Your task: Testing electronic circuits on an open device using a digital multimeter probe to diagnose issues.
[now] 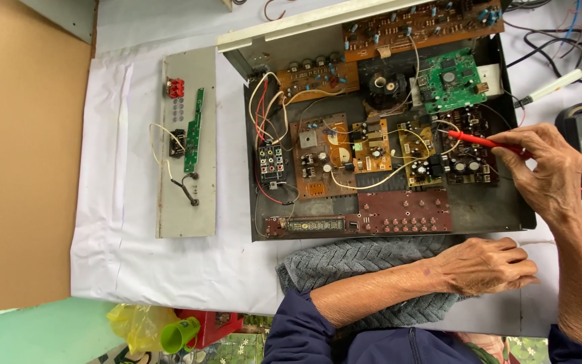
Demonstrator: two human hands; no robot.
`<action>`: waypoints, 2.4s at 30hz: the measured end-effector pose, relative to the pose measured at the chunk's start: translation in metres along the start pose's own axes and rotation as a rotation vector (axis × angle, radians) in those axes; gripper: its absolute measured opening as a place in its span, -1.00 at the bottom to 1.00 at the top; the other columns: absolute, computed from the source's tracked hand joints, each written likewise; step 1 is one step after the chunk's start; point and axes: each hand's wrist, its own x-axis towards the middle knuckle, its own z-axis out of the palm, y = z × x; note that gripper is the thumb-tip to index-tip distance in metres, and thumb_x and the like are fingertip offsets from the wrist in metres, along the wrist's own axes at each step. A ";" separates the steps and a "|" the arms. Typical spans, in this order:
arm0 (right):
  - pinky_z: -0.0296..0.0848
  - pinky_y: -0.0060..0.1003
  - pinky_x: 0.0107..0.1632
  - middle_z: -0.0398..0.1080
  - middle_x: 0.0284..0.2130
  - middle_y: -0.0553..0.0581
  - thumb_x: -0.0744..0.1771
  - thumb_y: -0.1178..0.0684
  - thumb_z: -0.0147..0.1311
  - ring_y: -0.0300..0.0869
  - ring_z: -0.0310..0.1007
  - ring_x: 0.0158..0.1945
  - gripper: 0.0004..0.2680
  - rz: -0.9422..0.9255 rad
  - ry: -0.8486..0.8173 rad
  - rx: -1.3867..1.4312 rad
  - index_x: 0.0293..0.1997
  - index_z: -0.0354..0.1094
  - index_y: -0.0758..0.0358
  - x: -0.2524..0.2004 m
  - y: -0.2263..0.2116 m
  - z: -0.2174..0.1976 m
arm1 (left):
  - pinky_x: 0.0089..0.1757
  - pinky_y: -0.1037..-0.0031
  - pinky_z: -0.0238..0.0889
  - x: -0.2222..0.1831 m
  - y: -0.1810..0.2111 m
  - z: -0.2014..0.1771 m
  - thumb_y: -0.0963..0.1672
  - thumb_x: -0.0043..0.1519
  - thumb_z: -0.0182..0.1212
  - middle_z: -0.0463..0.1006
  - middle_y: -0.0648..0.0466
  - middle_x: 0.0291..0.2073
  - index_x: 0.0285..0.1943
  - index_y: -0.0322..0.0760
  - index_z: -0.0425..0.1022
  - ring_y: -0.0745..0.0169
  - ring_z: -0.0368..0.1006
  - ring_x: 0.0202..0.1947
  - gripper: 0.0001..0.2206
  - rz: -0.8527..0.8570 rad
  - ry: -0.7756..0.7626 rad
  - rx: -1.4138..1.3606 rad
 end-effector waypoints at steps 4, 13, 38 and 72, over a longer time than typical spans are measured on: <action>0.40 -0.30 0.01 0.52 -0.07 0.15 0.46 0.29 0.31 -0.11 0.36 -0.08 -0.88 -0.006 0.000 -0.005 0.11 0.57 0.31 -0.002 0.002 0.001 | -0.24 0.32 0.22 0.001 0.001 0.000 -0.07 0.45 -0.04 0.52 0.04 -0.36 -0.27 -0.25 0.37 0.01 0.44 -0.27 -0.75 -0.003 0.010 -0.015; 0.39 -0.29 -0.01 0.51 -0.07 0.16 0.46 0.31 0.33 -0.10 0.36 -0.08 -0.88 -0.001 -0.007 -0.015 0.12 0.58 0.32 -0.002 0.002 0.001 | -0.26 0.27 0.23 0.000 0.001 0.004 -0.06 0.45 -0.08 0.50 0.03 -0.37 -0.29 -0.27 0.35 -0.01 0.41 -0.29 -0.73 -0.019 0.005 -0.065; 0.40 -0.19 0.14 0.47 0.02 0.30 0.49 0.32 0.32 0.00 0.39 0.10 -0.84 0.013 -0.035 -0.030 0.24 0.57 0.41 -0.011 0.016 0.008 | -0.31 0.24 0.13 -0.006 0.000 0.013 -0.05 0.45 -0.15 0.39 0.07 -0.43 -0.31 -0.22 0.28 -0.02 0.34 -0.30 -0.71 -0.032 0.019 -0.064; 0.39 -0.26 0.17 0.54 0.00 0.18 0.43 0.24 0.35 -0.06 0.44 0.08 -0.86 -0.065 -0.017 -0.037 0.11 0.59 0.28 -0.005 0.002 0.003 | -0.30 0.27 0.18 -0.003 0.001 0.008 -0.05 0.45 -0.10 0.45 0.06 -0.41 -0.28 -0.24 0.33 0.00 0.38 -0.30 -0.73 -0.018 -0.006 -0.048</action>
